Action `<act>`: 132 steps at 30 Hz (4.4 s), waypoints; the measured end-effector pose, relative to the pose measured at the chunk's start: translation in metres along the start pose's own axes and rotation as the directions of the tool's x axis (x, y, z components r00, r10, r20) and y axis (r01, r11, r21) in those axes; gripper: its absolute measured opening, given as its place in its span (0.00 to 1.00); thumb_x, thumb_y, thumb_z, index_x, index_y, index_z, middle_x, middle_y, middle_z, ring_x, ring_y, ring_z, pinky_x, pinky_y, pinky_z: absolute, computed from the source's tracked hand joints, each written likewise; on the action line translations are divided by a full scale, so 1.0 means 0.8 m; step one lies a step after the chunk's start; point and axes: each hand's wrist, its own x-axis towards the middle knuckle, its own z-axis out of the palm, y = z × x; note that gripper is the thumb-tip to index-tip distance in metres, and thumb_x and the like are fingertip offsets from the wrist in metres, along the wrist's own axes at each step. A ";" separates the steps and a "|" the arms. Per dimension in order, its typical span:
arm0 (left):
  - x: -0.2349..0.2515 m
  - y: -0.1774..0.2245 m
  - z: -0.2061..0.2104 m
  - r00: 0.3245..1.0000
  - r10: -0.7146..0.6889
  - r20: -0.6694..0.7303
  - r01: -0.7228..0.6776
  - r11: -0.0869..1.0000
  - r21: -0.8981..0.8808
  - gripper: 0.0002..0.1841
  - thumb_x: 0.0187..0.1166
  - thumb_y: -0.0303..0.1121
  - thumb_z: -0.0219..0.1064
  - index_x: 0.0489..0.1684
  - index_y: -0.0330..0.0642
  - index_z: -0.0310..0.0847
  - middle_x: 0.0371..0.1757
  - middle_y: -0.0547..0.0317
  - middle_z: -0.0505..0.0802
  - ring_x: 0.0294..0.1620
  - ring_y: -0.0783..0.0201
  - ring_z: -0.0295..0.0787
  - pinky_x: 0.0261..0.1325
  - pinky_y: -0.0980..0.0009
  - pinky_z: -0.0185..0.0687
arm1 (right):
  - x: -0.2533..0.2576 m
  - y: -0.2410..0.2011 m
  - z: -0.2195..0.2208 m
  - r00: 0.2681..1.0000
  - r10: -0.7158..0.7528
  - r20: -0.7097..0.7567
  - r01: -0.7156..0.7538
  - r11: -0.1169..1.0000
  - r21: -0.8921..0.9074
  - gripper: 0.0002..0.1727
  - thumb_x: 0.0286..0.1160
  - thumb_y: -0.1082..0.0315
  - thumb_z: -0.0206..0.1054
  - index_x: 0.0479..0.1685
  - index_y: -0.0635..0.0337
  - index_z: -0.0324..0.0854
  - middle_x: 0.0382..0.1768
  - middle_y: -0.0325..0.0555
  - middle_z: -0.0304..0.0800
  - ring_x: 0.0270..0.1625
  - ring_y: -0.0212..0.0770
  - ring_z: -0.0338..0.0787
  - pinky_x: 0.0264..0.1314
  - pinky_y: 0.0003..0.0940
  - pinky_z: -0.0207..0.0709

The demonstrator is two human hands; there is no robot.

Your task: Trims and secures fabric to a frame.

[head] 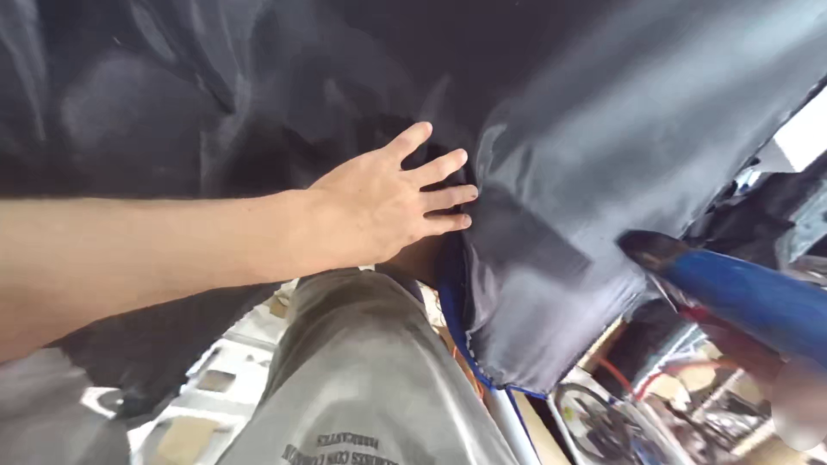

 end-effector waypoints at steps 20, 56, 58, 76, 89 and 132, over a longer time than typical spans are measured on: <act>-0.003 -0.002 0.001 0.999 -0.036 -0.001 0.035 0.994 -0.104 0.35 0.79 0.22 0.56 0.89 0.62 0.69 0.94 0.53 0.64 0.96 0.36 0.46 0.89 0.26 0.32 | 0.179 -0.147 0.031 0.916 -0.385 0.111 0.387 0.922 0.007 0.26 0.69 0.44 0.67 0.48 0.60 0.90 0.35 0.51 0.94 0.38 0.39 0.92 0.40 0.45 0.81; 0.108 0.245 0.068 -0.015 -0.998 -0.059 0.520 0.043 -0.853 0.12 0.82 0.34 0.63 0.30 0.37 0.86 0.71 0.50 0.83 0.52 0.57 0.90 0.50 0.54 0.89 | -0.015 0.061 -0.046 0.975 -0.196 -0.102 0.217 0.774 0.595 0.30 0.68 0.70 0.77 0.70 0.42 0.72 0.58 0.25 0.92 0.59 0.33 0.92 0.65 0.41 0.88; 0.113 0.246 0.062 -0.037 -0.999 -0.026 0.567 0.001 -0.824 0.11 0.82 0.34 0.62 0.34 0.37 0.86 0.71 0.49 0.83 0.49 0.57 0.90 0.48 0.54 0.90 | 0.044 0.019 -0.056 0.934 -0.357 -0.022 0.332 0.842 0.426 0.29 0.67 0.61 0.79 0.68 0.55 0.74 0.57 0.31 0.91 0.57 0.30 0.91 0.63 0.38 0.87; 0.110 0.247 0.074 -0.082 -0.997 0.008 0.413 -0.042 -0.910 0.10 0.80 0.35 0.64 0.40 0.38 0.88 0.60 0.52 0.88 0.48 0.57 0.90 0.49 0.56 0.88 | 0.201 -0.168 0.056 0.854 -0.454 0.253 0.474 0.880 -0.019 0.14 0.63 0.45 0.74 0.33 0.43 0.88 0.25 0.26 0.90 0.26 0.23 0.89 0.29 0.31 0.86; 0.109 0.262 0.092 -0.091 -0.988 -0.128 0.397 0.082 -0.914 0.15 0.87 0.39 0.57 0.39 0.39 0.86 0.58 0.51 0.89 0.53 0.57 0.89 0.56 0.57 0.87 | 0.151 -0.150 0.071 0.823 -0.538 0.182 0.552 0.833 -0.035 0.15 0.66 0.47 0.74 0.35 0.48 0.90 0.29 0.30 0.92 0.33 0.22 0.90 0.36 0.31 0.85; 0.105 0.364 0.141 -0.287 -0.958 -0.021 0.193 -0.036 -0.980 0.17 0.88 0.43 0.54 0.41 0.41 0.84 0.62 0.51 0.87 0.50 0.61 0.89 0.48 0.58 0.87 | 0.093 -0.140 0.074 0.710 -0.688 0.150 0.697 0.717 -0.011 0.17 0.67 0.53 0.75 0.45 0.56 0.88 0.35 0.35 0.95 0.38 0.23 0.93 0.41 0.30 0.90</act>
